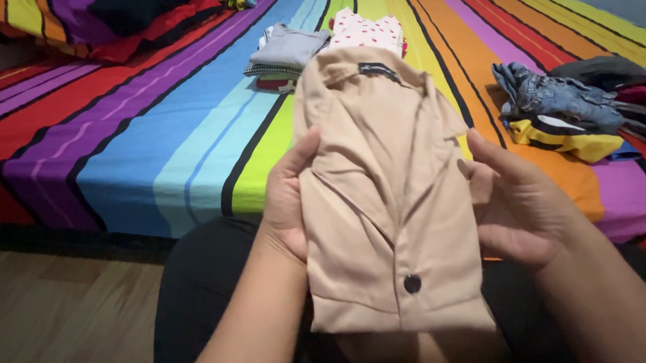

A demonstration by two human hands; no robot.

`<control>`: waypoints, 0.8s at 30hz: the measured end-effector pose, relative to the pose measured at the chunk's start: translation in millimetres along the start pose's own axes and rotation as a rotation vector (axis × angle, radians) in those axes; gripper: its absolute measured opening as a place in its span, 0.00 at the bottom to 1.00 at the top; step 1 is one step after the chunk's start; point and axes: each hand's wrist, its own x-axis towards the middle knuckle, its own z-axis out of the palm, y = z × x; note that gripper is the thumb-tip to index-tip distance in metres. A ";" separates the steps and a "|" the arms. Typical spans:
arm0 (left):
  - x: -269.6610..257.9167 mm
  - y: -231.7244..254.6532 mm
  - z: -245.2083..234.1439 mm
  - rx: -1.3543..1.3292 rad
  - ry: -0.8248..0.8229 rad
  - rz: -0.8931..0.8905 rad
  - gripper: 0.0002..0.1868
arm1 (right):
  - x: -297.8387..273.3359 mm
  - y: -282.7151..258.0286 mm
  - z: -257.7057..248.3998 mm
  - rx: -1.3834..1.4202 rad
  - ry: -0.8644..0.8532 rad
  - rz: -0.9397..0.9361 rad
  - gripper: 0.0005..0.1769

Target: The person folds a tan shirt, a denim vest, and a gray top by hand on a bed.

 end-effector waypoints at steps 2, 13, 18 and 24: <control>-0.5 -6.5 0.1 -0.016 0.010 -0.023 0.26 | 0.0 2.7 -6.6 0.188 -0.354 0.092 0.32; 2.3 -19.0 3.9 -0.053 -0.013 -0.192 0.29 | 4.4 31.4 -5.0 0.379 -0.263 0.139 0.29; 9.8 -8.0 15.7 0.172 0.127 -0.103 0.28 | 16.2 22.5 -17.9 0.311 -0.218 0.179 0.30; 26.9 5.6 19.6 0.695 0.332 0.210 0.35 | 28.6 13.2 -18.0 0.188 -0.197 0.180 0.30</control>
